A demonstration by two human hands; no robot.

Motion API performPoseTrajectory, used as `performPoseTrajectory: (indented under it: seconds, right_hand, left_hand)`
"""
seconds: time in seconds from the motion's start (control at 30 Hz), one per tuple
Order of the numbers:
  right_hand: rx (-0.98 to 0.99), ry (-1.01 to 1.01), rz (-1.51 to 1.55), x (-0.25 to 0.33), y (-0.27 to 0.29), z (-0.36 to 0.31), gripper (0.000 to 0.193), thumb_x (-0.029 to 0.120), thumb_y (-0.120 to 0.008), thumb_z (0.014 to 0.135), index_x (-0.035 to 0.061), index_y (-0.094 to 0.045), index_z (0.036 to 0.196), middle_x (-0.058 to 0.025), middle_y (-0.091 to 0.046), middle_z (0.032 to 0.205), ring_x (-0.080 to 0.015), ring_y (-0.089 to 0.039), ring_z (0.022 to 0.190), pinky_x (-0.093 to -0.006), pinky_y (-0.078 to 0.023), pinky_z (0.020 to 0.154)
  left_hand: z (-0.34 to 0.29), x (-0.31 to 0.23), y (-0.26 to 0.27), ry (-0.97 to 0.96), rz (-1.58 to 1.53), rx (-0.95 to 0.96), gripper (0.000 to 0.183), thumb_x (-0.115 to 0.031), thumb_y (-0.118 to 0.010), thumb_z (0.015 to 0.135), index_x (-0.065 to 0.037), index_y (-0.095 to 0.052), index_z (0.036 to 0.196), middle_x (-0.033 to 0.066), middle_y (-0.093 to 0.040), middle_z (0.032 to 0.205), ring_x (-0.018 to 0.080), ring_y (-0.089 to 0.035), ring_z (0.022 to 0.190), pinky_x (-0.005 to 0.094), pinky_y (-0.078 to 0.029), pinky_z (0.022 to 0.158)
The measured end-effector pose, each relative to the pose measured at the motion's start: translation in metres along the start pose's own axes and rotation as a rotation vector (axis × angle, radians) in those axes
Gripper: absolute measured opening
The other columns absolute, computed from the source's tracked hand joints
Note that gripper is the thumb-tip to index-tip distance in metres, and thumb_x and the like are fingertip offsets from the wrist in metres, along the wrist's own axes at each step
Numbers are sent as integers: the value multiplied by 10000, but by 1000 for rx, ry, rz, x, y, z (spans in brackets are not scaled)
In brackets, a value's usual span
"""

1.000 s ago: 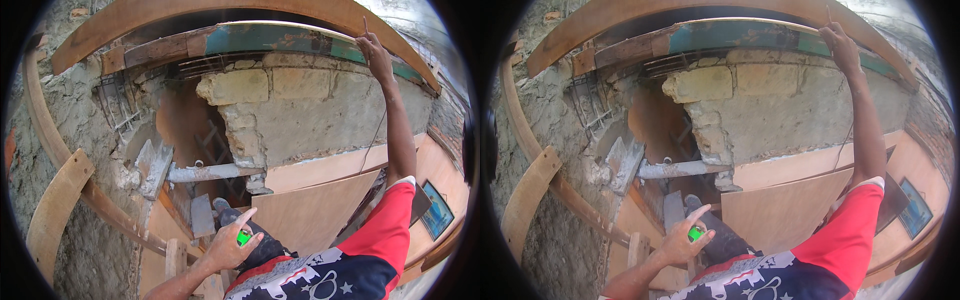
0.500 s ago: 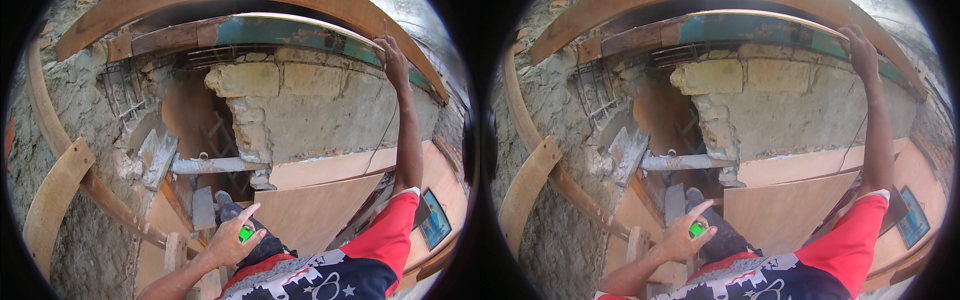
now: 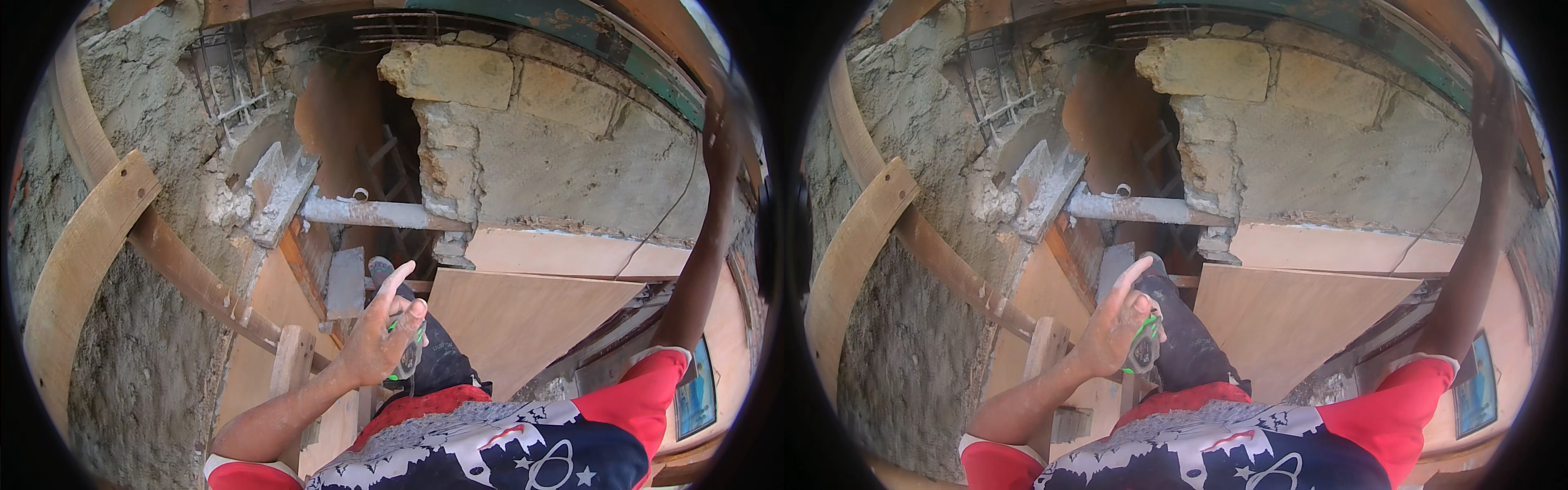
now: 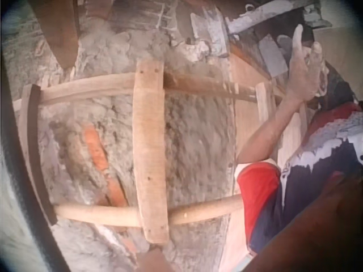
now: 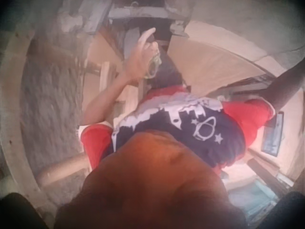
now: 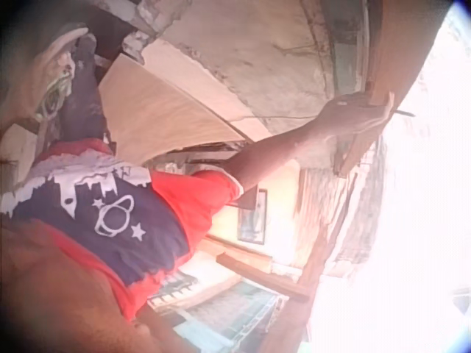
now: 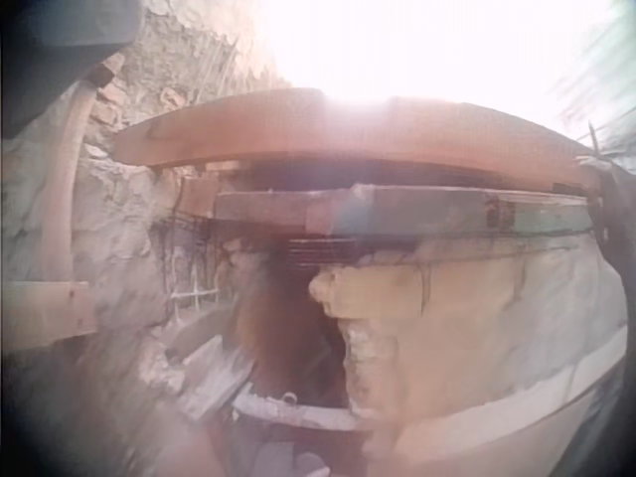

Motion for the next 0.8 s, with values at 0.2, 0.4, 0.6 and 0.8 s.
performPoseTrajectory:
  seconds: [0.2, 0.4, 0.6, 0.8]
  right_hand:
    - [262, -696, 1091, 242, 4, -68, 179, -15, -552, 972, 34, -720, 1011, -107, -609, 947, -239, -579, 853, -395, -510, 840]
    - [665, -1210, 1780, 383, 1, -118, 218, 147, -481, 1056, -34, -603, 1046, -68, -531, 799, -175, -546, 821, -333, -489, 787]
    - [361, -1064, 1834, 400, 8, -76, 448, 411, -404, 1075, 8, -586, 1143, -36, -478, 871, -100, -460, 666, -262, -444, 591]
    - [-840, -731, 2159, 327, 69, -3, 208, 239, -707, 886, 105, -551, 914, -22, -492, 795, -138, -506, 616, -280, -490, 561]
  left_hand:
    - [2, 26, 12, 179, -590, -248, 1013, -852, -252, 892, -49, -265, 1510, 144, -625, 914, 252, -670, 788, 399, -581, 709]
    - [22, 27, 33, 148, -652, -378, 894, -807, -286, 927, -63, -379, 1414, 122, -599, 877, 248, -645, 764, 389, -562, 679]
    - [14, 38, 48, 155, -614, -429, 823, -763, -282, 960, -63, -419, 1371, 114, -595, 876, 233, -642, 766, 369, -545, 681]
    - [14, 38, 51, 166, -595, -406, 841, -767, -256, 960, -53, -408, 1378, 116, -598, 895, 233, -648, 782, 368, -550, 726]
Point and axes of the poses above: each hand's wrist, its own z-axis towards the middle knuckle, its own y-axis out of the back of the hand, x = y × z, the point moved 3 cm from there along z, towards the middle knuckle
